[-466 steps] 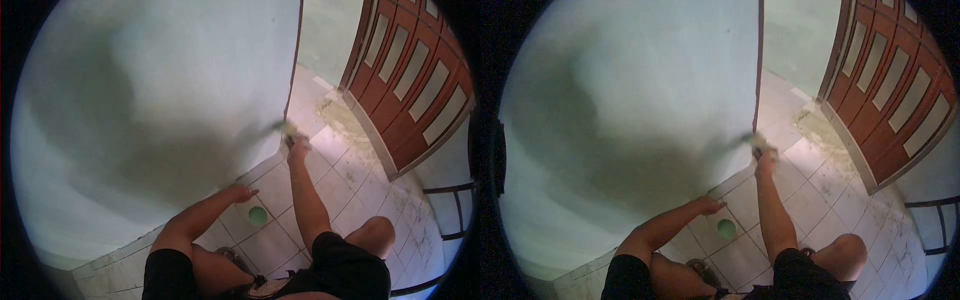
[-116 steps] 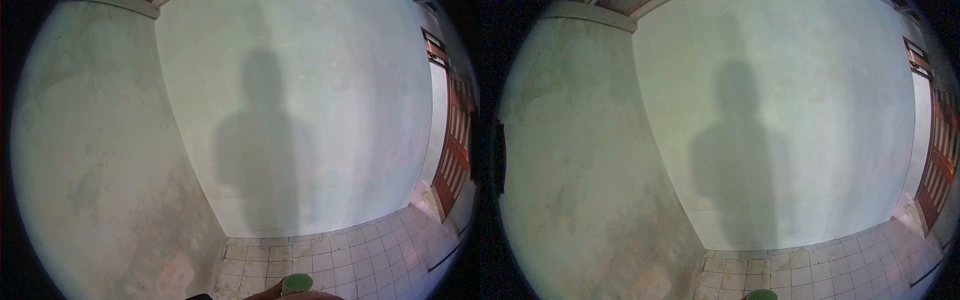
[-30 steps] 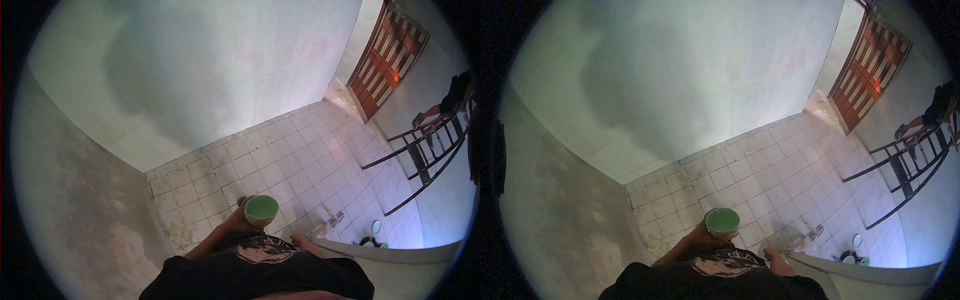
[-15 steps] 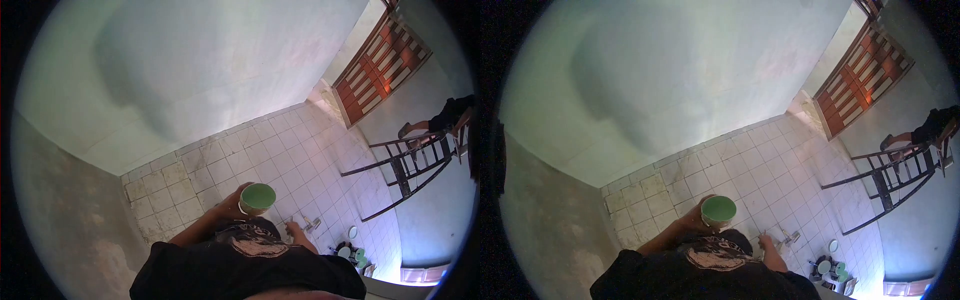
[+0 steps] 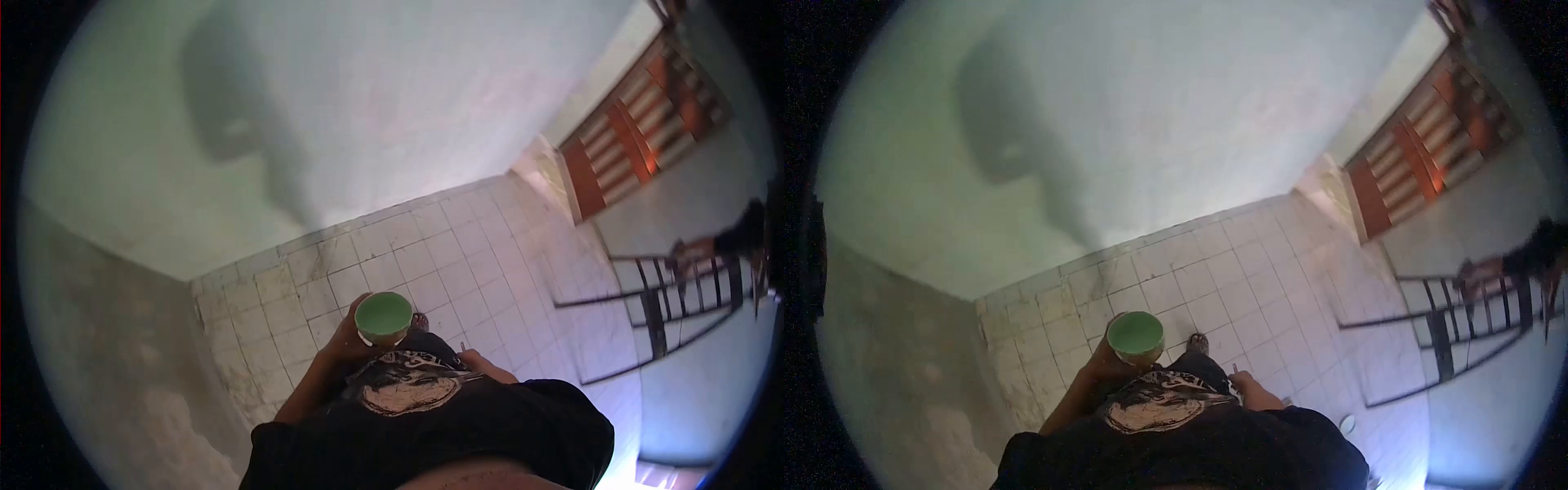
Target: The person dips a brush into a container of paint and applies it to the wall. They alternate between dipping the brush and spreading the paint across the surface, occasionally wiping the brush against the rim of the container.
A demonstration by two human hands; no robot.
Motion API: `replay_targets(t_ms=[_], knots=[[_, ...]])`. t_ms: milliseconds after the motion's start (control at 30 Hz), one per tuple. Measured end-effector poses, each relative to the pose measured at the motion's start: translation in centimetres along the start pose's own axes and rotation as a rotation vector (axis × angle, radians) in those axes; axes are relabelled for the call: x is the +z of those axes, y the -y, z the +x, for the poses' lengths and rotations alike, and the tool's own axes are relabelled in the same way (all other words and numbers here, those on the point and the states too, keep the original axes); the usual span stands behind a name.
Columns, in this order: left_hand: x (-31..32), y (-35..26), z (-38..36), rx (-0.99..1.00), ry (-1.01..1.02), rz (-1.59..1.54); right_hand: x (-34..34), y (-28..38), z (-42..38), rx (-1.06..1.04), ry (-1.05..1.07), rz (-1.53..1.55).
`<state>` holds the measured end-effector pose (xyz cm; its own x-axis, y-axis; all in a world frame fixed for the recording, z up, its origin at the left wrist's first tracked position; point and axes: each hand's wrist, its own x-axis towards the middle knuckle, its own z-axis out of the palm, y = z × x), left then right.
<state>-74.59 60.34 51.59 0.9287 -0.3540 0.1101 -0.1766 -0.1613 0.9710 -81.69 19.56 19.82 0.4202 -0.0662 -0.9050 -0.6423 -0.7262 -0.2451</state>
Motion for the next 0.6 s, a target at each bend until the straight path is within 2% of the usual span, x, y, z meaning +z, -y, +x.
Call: replay_targets(t_ms=[33, 100, 133, 167, 200, 233, 267, 300, 333, 367, 433, 467, 533, 600], knots=[[0.8, -0.2, 0.9, -0.006, -0.042, -0.033, -2.3, -0.5, 2.5, -0.202, 0.076, -0.217], [2.3, -0.3, 2.8, -0.005, -0.104, -0.087, -7.7, 2.2, 3.3, -0.415, 0.058, -0.676], [3.1, -0.1, 3.5, 0.021, -0.127, -0.176, -9.6, 3.1, 4.0, -0.250, -0.035, -0.321], [3.8, -0.8, 4.5, 0.014, -0.150, -0.162, -12.5, 3.6, 5.6, -0.547, -0.062, -0.805], [4.6, -2.0, 5.5, -0.032, -0.169, -0.258, -15.2, 4.5, 6.6, -0.627, -0.127, -0.923], [5.4, -2.7, 6.3, -0.076, -0.181, -0.356, -16.8, 5.3, 8.8, -0.191, -0.128, -0.239], [5.9, -2.6, 7.0, -0.082, -0.181, -0.353, -18.8, 2.6, 14.4, -0.456, -0.176, -0.367], [6.6, -2.6, 7.8, -0.080, -0.210, -0.383, -20.9, 4.9, 13.5, -0.271, -0.160, -0.232], [7.4, -2.5, 8.4, -0.079, -0.237, -0.414, -22.6, 9.3, 7.3, -0.029, -0.217, 0.174], [8.1, -1.6, 8.9, -0.083, -0.227, -0.413, -24.1, 11.3, 5.0, -0.037, -0.221, 0.207], [9.5, 0.8, 9.3, -0.082, -0.302, -0.382, -26.3, 8.5, 11.7, -0.275, -0.132, -0.131], [10.1, 0.8, 9.6, -0.079, -0.287, -0.373, -26.9, 8.7, 11.3, -0.278, -0.136, -0.114], [10.6, 0.5, 10.5, -0.191, -0.302, -0.151, -27.5, 9.7, 10.6, -0.089, -0.181, 0.086], [10.7, 0.4, 12.0, -0.178, -0.251, -0.129, -26.7, 9.8, 10.4, -0.062, -0.162, 0.100]])
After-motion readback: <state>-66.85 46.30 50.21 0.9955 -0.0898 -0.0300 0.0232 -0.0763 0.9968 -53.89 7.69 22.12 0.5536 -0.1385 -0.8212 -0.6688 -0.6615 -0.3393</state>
